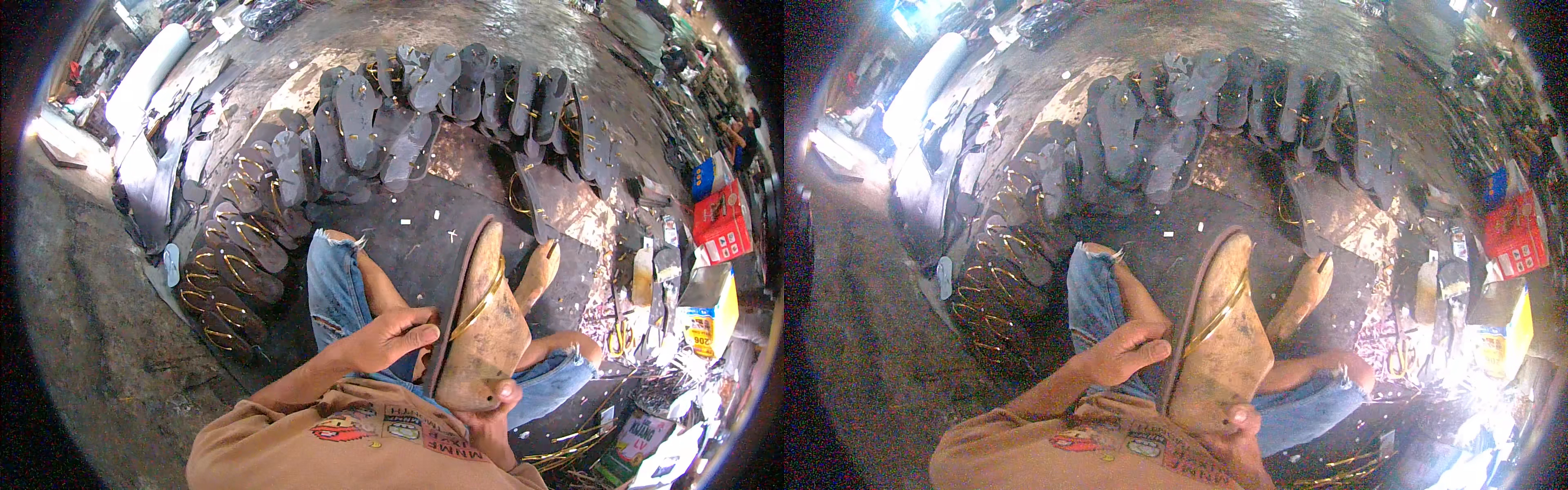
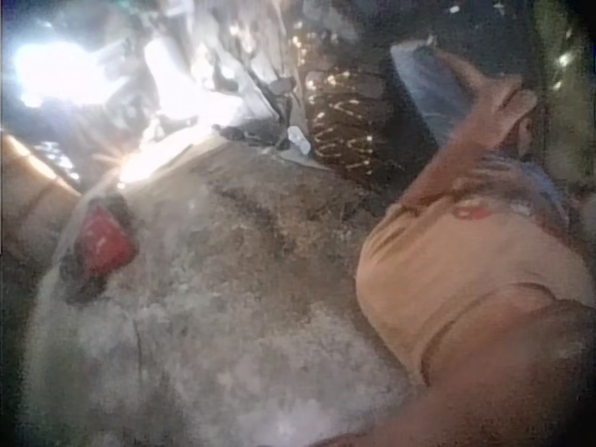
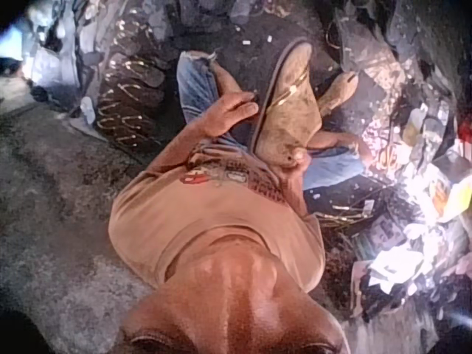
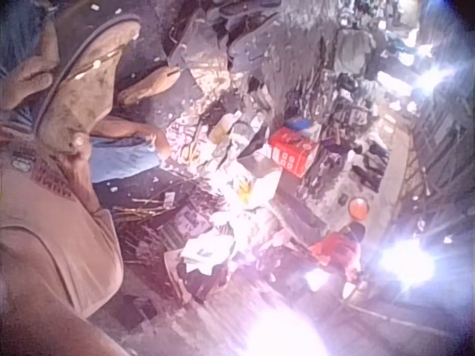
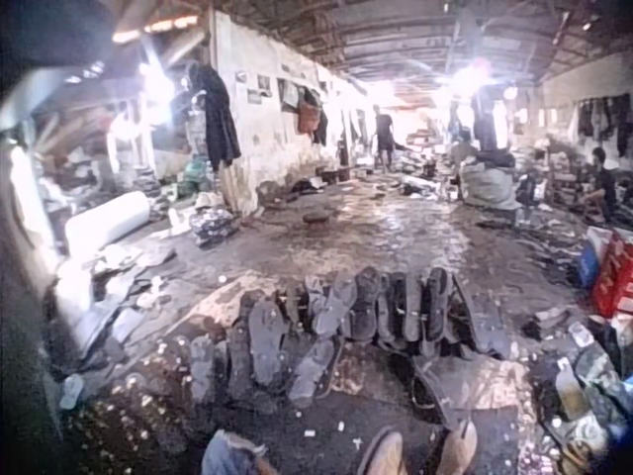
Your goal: The person sits on the ground and repeatedly picks up a black flip-flop sole and a gold strap. They insert the strap into the sole using a wooden shoe last, then remove the last and place the finished flip-flop aside. The process is repeated for multiple units.
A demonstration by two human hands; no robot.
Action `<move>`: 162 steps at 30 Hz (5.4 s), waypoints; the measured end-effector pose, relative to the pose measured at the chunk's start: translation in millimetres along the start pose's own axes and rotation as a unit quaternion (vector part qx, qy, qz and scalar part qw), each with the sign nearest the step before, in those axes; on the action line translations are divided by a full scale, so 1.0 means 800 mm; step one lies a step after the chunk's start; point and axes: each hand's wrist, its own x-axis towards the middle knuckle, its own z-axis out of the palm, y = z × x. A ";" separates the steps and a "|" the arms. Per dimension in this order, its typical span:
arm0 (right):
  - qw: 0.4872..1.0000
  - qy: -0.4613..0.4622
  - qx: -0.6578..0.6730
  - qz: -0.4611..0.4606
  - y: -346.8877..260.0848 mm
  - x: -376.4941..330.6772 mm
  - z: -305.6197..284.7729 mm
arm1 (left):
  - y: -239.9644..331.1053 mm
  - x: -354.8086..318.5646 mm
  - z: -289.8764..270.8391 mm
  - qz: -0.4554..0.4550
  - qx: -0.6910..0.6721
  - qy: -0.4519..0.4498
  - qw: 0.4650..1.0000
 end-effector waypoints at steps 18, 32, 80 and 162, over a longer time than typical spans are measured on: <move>0.840 -0.086 -0.444 -0.299 -0.013 0.098 0.043 | -0.122 0.050 0.004 -0.045 -0.484 0.084 0.870; 0.741 0.097 -0.605 -0.273 -0.023 0.168 -0.039 | -0.040 0.041 -0.136 -0.005 0.283 0.331 0.900; 0.319 -0.208 -0.775 -0.504 -0.016 0.153 0.041 | -0.026 0.037 -0.137 0.085 -0.484 0.193 0.849; 0.601 -0.013 -0.697 -0.390 0.023 0.101 0.047 | -0.042 0.060 0.010 -0.255 -0.451 0.228 0.825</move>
